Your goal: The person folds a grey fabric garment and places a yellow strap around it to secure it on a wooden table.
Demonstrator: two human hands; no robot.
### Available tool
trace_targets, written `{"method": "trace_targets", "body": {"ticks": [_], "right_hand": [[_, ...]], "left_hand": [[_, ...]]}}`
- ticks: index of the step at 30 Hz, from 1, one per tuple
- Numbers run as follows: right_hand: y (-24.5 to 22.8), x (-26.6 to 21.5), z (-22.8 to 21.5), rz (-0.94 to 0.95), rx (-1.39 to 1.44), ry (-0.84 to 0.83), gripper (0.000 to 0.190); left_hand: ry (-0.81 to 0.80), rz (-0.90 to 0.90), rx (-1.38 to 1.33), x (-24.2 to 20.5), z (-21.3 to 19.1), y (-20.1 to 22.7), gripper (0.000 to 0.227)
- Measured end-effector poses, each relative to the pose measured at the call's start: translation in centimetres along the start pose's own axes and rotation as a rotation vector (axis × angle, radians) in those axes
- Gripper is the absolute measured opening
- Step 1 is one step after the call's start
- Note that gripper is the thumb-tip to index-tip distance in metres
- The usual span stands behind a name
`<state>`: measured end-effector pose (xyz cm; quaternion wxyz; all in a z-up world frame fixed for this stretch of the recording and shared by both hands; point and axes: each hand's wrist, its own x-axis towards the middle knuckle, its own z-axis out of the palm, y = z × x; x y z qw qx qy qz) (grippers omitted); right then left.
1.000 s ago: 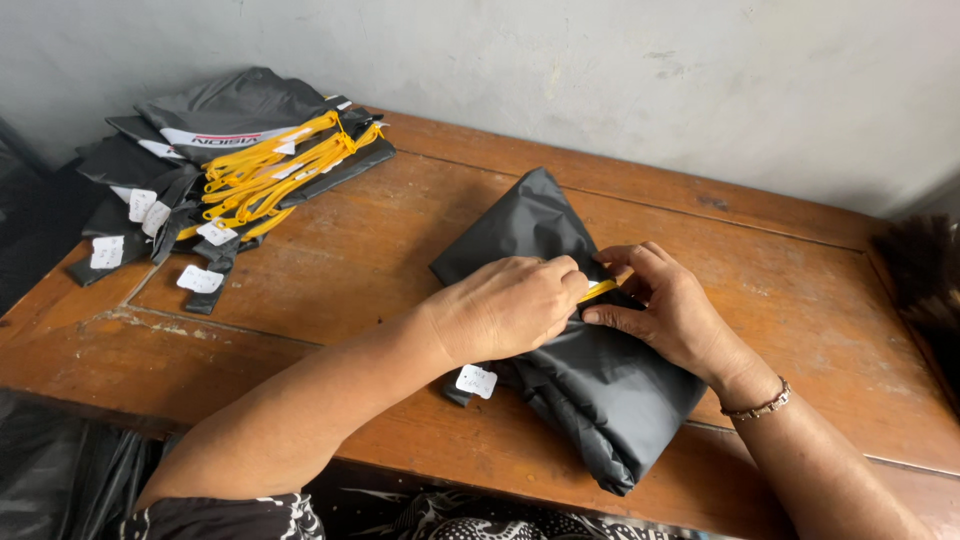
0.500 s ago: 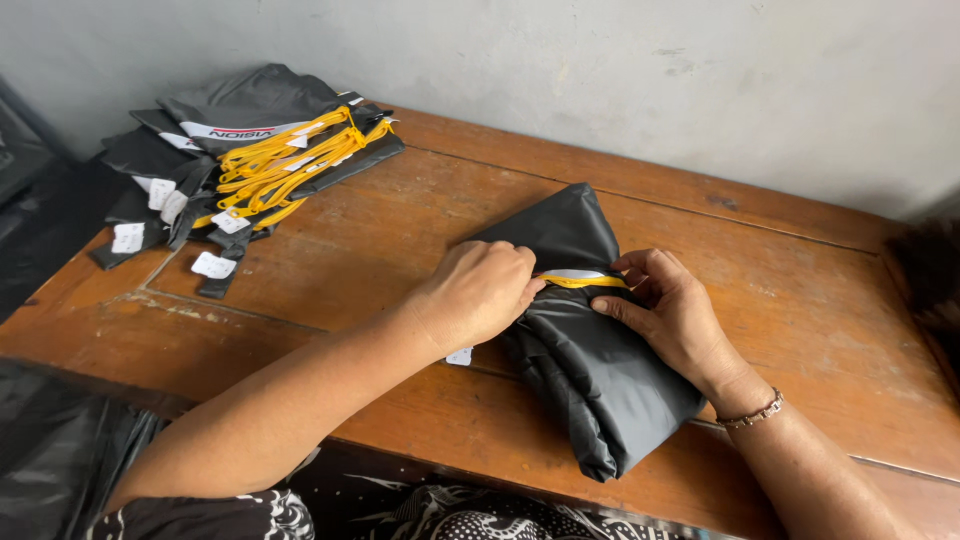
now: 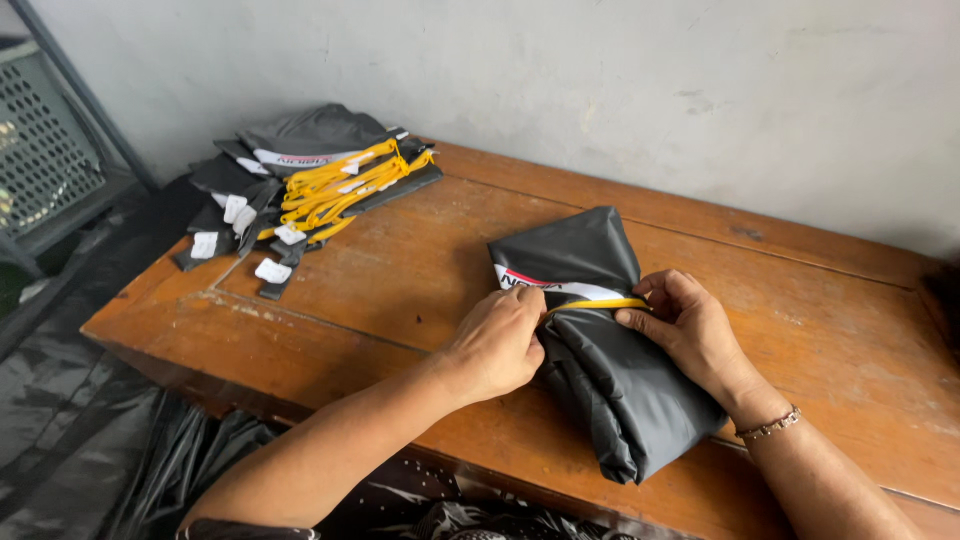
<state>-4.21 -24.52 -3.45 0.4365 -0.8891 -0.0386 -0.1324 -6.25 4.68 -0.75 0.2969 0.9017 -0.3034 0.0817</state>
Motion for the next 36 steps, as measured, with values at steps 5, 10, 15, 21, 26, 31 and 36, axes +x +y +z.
{"method": "trace_targets", "body": {"ticks": [5,10,15,21,26,31,36], "right_hand": [[-5.7,-1.9,-1.4,-0.111,-0.350,0.045,0.045],[-7.3,-2.5,-1.2,-0.351,-0.776,0.015,0.020],[-7.0,-0.9,-1.2,-0.163,-0.887,-0.270,0.015],[-19.1,-5.9,-0.3,0.088,-0.761,-0.493,0.091],[-18.2,-6.6,2.3,0.053,-0.886,-0.458,0.106],[-14.2,-7.0,3.9,-0.239,-1.005,-0.380,0.092],[-11.3,-7.8,5.1,-0.477,-1.176,-0.291,0.109]], "left_hand": [[0.134,-0.098,-0.027,-1.0,1.8,1.0,0.021],[0.150,-0.181,-0.103,-1.3,2.1,1.7,0.023],[0.061,-0.257,-0.141,-1.4,2.3,1.1,0.016],[0.078,-0.152,-0.233,-1.6,2.3,0.4,0.018],[0.114,-0.019,-0.317,-1.6,1.4,-1.0,0.009],[0.017,-0.091,-0.219,-2.1,-0.3,-0.7,0.007],[0.058,-0.049,-0.114,-2.4,-0.1,-0.7,0.013]]}}
